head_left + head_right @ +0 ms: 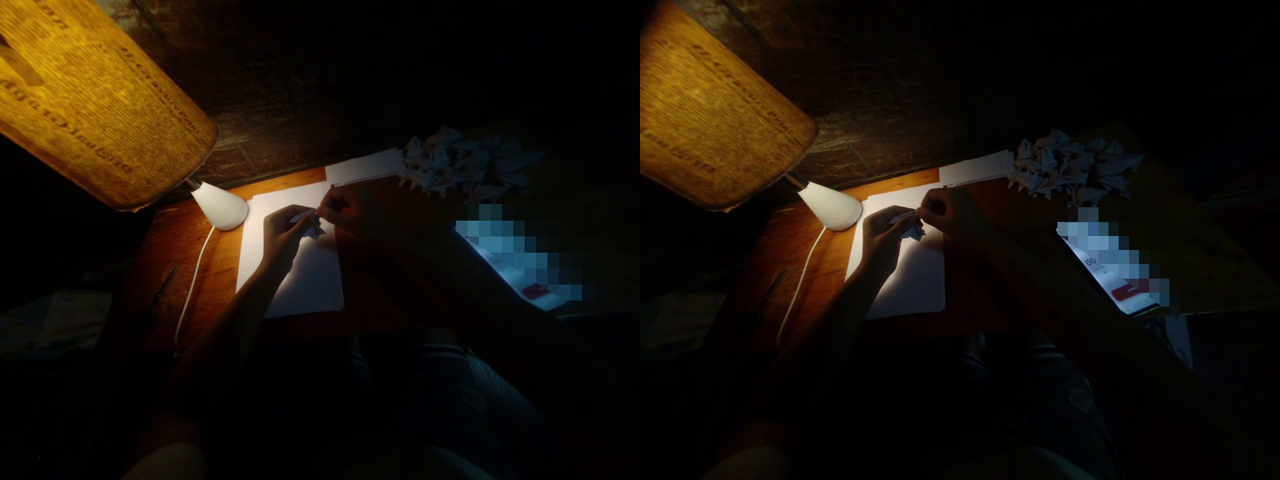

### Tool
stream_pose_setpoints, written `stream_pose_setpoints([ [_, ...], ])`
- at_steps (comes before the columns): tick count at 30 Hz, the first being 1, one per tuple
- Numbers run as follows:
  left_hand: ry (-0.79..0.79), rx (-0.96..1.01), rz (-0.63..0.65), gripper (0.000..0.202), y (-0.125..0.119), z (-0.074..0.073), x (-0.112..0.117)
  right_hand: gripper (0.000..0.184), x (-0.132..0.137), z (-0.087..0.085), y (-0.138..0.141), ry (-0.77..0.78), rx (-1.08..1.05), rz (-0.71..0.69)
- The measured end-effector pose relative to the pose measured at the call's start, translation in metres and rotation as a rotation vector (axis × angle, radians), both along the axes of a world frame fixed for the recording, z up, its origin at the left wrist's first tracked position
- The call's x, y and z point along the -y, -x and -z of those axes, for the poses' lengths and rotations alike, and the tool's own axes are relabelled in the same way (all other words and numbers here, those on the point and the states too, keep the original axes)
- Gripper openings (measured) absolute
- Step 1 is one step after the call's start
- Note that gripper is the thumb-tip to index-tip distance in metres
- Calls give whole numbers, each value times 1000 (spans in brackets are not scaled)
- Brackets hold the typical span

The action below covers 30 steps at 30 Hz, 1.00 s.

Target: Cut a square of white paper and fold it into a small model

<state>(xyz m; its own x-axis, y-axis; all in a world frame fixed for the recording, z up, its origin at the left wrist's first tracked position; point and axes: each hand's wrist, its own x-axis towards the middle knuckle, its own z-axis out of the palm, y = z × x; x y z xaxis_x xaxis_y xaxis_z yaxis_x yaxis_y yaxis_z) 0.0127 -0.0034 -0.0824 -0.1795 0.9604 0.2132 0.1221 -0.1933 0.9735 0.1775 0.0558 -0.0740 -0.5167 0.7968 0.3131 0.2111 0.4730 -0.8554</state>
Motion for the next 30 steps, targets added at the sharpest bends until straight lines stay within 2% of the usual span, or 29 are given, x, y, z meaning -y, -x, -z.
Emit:
stream_pose_setpoints([
  [6, -9, -2, -45, 12, -1, -2, 0, 18, -2, -2, 0, 105, -66, 35],
  [13, -81, -117, -27, 27, 0, -1, 2, 12, 4, -6, -4, 0, -19, 16],
  [20, -162, -287, -28, 23, 0, -6, 4, 16, 6, -8, -7, -131, 49, 33],
  [30, -129, -278, -5, 25, -1, -7, 2, 13, 9, -11, -7, -181, 129, 90],
])
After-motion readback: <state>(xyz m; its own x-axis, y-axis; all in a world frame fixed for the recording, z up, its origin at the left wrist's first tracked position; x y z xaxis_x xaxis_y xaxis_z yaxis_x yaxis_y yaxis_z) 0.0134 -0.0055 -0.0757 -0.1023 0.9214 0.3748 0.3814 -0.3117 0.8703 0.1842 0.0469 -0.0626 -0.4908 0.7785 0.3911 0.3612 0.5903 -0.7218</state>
